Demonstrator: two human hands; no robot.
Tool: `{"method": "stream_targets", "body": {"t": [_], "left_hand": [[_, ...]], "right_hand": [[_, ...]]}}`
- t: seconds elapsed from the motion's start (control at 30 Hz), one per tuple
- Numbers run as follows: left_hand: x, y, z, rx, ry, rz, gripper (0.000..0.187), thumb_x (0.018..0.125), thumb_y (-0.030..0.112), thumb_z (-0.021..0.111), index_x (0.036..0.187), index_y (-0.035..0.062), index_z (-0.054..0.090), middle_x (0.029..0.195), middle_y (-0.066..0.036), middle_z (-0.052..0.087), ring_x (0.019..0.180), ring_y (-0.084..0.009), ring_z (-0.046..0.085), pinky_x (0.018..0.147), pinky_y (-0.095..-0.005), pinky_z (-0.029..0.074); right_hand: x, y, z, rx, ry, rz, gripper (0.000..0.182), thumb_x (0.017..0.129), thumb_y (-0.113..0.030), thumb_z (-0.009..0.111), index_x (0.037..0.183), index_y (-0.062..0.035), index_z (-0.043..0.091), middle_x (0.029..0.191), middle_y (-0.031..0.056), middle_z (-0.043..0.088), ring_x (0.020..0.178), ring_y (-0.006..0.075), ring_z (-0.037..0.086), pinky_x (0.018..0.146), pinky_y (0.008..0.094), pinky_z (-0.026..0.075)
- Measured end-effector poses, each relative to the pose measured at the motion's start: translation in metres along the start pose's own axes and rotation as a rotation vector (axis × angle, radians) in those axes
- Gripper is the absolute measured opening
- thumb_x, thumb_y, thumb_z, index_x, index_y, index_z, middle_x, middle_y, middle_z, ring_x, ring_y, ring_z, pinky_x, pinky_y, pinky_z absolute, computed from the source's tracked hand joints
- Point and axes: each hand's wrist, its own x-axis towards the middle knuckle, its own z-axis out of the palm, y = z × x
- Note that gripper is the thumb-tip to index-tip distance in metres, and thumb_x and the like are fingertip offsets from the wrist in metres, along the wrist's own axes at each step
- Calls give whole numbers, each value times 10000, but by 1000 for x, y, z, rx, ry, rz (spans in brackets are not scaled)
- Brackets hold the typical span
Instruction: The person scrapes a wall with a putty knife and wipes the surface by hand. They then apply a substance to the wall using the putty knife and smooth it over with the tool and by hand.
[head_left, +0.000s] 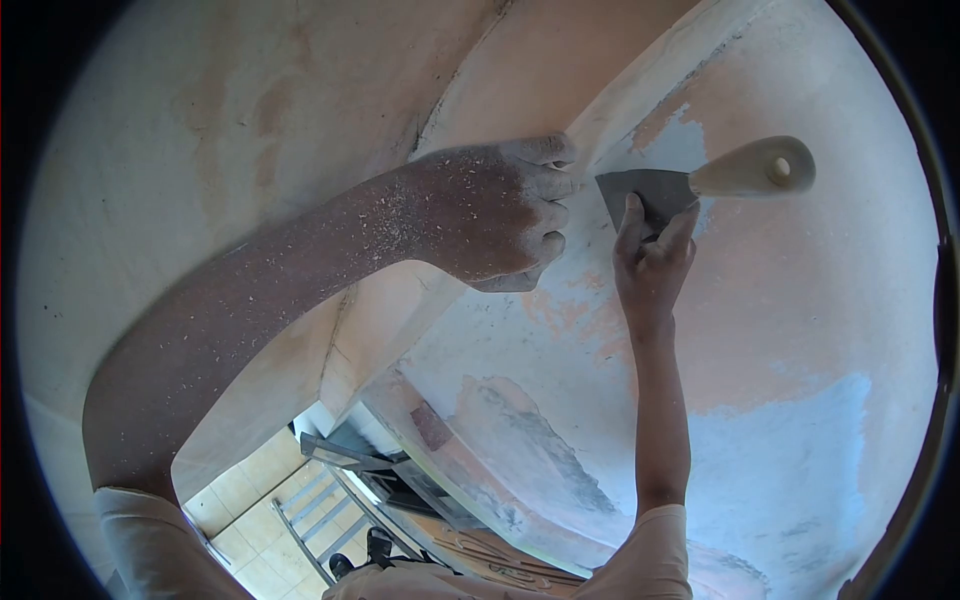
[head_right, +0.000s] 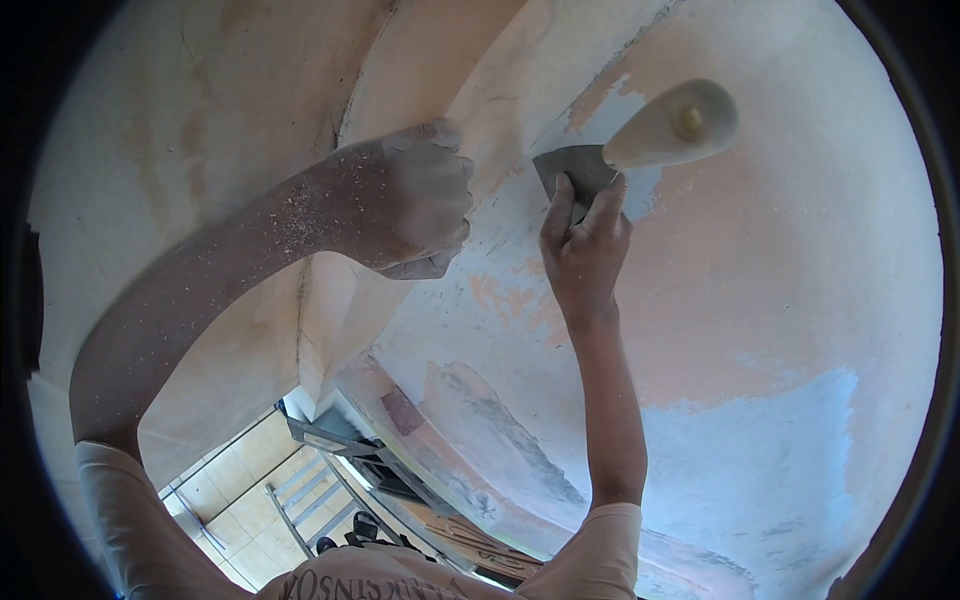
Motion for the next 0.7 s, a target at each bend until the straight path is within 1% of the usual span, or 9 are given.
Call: {"method": "stream_targets", "body": {"t": [0.1, 0.2, 0.3, 0.4, 0.43, 0.53, 0.57, 0.67, 0.7], "left_hand": [[0, 1, -1, 11, -21, -4, 214, 640, 212, 670, 560, 142, 484, 576, 27, 427, 669, -156, 498, 807, -349, 431], [1, 0, -1, -21, 1, -10, 220, 636, 196, 669, 550, 141, 475, 573, 27, 423, 665, -156, 494, 804, -344, 428], [1, 1, -2, -47, -1, -19, 215, 623, 175, 664, 541, 140, 468, 566, 25, 412, 656, -155, 488, 794, -338, 428], [1, 0, 1, -25, 40, -16, 214, 616, 167, 656, 532, 142, 461, 560, 25, 401, 649, -153, 479, 786, -337, 427], [1, 0, 1, -30, 37, -20, 212, 616, 167, 656, 532, 142, 462, 558, 25, 399, 646, -153, 478, 784, -337, 427], [0, 0, 1, -40, 27, -19, 211, 622, 170, 655, 535, 142, 465, 556, 25, 396, 641, -154, 477, 782, -339, 429], [0, 0, 1, -32, 24, -24, 213, 626, 172, 656, 535, 142, 465, 556, 25, 396, 642, -154, 477, 784, -340, 428], [1, 1, 3, -29, 32, -16, 217, 637, 179, 658, 537, 141, 468, 557, 24, 400, 645, -156, 479, 791, -342, 427], [1, 1, 2, -28, 39, -14, 219, 641, 181, 659, 538, 141, 470, 557, 24, 402, 646, -157, 480, 794, -342, 427]], "right_hand": [[4, -6, -7, -123, -153, -105, 289, 847, 3, 583, 1053, 149, 442, 620, 196, 592, 516, 337, 620, 458, 371, 470], [2, 1, -5, -10, -69, -24, 304, 847, -5, 586, 1071, 143, 443, 641, 206, 603, 541, 344, 631, 473, 367, 484], [-2, -7, -7, -91, -182, -13, 323, 845, -10, 591, 1077, 154, 438, 663, 218, 614, 566, 356, 638, 487, 372, 496], [-4, 1, -2, -31, -110, -43, 320, 848, -13, 588, 1074, 156, 436, 675, 225, 618, 571, 362, 639, 489, 374, 496], [-5, -5, -3, -26, -273, -39, 305, 848, -12, 587, 1047, 162, 433, 686, 225, 622, 571, 370, 639, 498, 387, 503], [-2, -3, 0, 14, 39, 53, 294, 846, -6, 588, 1047, 144, 436, 692, 235, 620, 569, 377, 636, 499, 400, 500], [-3, -4, -1, 42, -23, 57, 284, 844, -2, 590, 1046, 129, 439, 690, 242, 617, 572, 385, 633, 492, 408, 497], [-3, -8, 0, -5, -178, -26, 275, 847, -1, 588, 1041, 123, 438, 681, 244, 612, 572, 392, 631, 473, 402, 488], [-5, -6, 1, 8, -133, -8, 272, 847, -1, 587, 1039, 122, 439, 680, 244, 612, 571, 391, 631, 472, 401, 487]]}}
